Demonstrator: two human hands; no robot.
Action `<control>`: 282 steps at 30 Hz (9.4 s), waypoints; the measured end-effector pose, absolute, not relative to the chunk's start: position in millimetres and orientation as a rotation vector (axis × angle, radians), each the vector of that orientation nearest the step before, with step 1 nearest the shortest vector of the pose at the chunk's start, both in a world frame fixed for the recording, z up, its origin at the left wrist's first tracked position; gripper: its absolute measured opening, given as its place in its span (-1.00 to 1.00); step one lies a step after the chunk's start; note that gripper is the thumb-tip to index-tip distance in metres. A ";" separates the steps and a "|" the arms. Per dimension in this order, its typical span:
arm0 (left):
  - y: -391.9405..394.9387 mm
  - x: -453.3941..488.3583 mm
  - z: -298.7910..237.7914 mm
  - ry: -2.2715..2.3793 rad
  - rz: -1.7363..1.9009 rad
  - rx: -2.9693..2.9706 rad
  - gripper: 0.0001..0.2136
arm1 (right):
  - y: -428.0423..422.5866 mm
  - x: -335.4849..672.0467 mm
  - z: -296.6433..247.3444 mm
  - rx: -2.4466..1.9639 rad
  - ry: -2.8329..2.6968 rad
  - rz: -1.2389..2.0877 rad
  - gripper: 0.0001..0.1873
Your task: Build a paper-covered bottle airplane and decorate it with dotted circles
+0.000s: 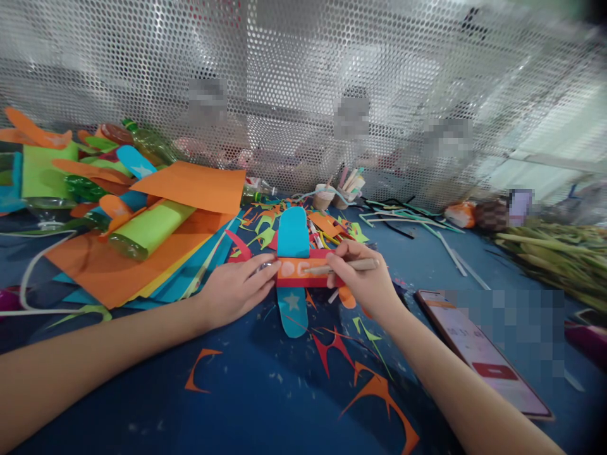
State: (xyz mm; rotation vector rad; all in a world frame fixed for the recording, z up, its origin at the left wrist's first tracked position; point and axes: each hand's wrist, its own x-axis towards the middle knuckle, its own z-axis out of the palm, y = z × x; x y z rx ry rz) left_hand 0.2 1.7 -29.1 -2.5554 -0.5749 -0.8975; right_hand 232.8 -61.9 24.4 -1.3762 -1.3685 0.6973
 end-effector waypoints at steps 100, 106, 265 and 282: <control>0.5 0.5 -27.7 -0.587 -0.895 -2.543 -0.72 | -61.7 233.8 22.8 -1.380 -1.379 0.715 -0.83; 0.3 0.8 -28.1 -0.586 -0.897 -2.538 -0.72 | -61.4 234.2 22.5 -1.403 -1.370 0.684 -0.82; 0.9 0.6 -28.3 -0.615 -0.867 -2.570 -0.71 | -62.3 234.6 25.3 -1.432 -1.387 0.622 -0.84; -0.4 0.9 -27.0 -0.636 -0.861 -2.593 -0.71 | -62.6 234.1 26.1 -1.430 -1.367 0.631 -0.85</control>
